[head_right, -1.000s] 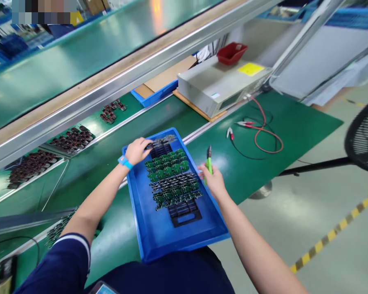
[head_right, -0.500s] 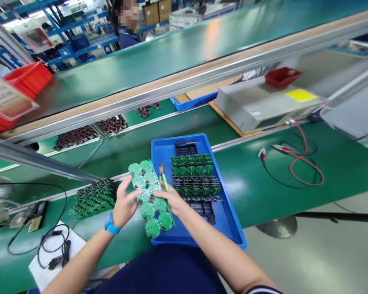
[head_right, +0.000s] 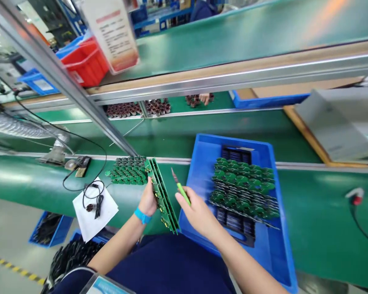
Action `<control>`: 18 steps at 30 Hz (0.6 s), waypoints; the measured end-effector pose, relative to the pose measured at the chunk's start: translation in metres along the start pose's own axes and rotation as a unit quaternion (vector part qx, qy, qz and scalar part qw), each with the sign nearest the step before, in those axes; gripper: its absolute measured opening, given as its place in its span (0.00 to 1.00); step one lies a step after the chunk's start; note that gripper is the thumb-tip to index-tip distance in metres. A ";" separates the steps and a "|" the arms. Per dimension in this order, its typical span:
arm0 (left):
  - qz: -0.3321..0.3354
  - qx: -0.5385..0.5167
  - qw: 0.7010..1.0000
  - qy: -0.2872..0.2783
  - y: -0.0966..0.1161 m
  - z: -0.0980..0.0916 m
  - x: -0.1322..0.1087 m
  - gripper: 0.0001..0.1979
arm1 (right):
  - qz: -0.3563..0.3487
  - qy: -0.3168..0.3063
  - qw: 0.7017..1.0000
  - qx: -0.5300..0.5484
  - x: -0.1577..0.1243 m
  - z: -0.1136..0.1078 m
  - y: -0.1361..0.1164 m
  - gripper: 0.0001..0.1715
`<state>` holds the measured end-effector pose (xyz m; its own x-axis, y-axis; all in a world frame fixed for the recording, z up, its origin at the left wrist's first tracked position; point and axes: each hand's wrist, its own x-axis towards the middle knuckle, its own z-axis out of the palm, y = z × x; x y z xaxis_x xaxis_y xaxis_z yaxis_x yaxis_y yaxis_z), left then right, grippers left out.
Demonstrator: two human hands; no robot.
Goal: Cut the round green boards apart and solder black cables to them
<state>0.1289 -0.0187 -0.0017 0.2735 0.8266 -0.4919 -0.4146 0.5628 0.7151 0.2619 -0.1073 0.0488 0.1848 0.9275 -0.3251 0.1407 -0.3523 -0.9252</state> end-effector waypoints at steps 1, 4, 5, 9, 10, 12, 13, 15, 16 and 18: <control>0.014 -0.001 1.000 0.009 0.003 -0.003 0.000 0.26 | 0.001 -0.022 0.999 -0.045 -0.004 -0.001 -0.001 0.27; 0.043 0.001 0.999 0.031 0.013 -0.005 -0.003 0.26 | 0.003 -0.067 0.990 -0.121 -0.014 0.002 -0.004 0.28; 0.049 0.003 0.998 0.038 0.017 -0.004 -0.005 0.25 | -0.002 -0.069 0.989 -0.134 -0.016 0.004 -0.005 0.28; 0.067 0.022 0.996 0.060 0.026 -0.007 -0.011 0.23 | -0.009 -0.069 0.982 -0.175 -0.020 0.009 -0.006 0.27; 0.073 0.030 0.995 0.062 0.027 -0.009 -0.013 0.22 | -0.006 -0.068 0.980 -0.185 -0.020 0.009 -0.006 0.27; 0.085 0.042 0.994 0.063 0.028 -0.013 -0.015 0.22 | -0.002 -0.069 0.977 -0.204 -0.021 0.009 -0.007 0.26; 0.089 0.046 0.993 0.065 0.028 -0.015 -0.016 0.22 | -0.001 -0.071 0.975 -0.212 -0.022 0.009 -0.008 0.26; 0.094 0.048 0.992 0.075 0.029 -0.018 -0.018 0.22 | -0.003 -0.078 0.971 -0.227 -0.024 0.009 -0.010 0.26; 0.095 0.050 0.991 0.081 0.029 -0.019 -0.020 0.22 | -0.007 -0.081 0.969 -0.233 -0.025 0.009 -0.012 0.26; 0.098 0.053 0.990 0.088 0.030 -0.021 -0.022 0.22 | -0.021 -0.084 0.966 -0.244 -0.026 0.009 -0.014 0.26</control>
<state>0.0917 -0.0203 0.0202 0.0374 0.9107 -0.4115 -0.3485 0.3978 0.8487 0.2462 -0.1258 0.0686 0.0138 0.9352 -0.3539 0.5945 -0.2923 -0.7491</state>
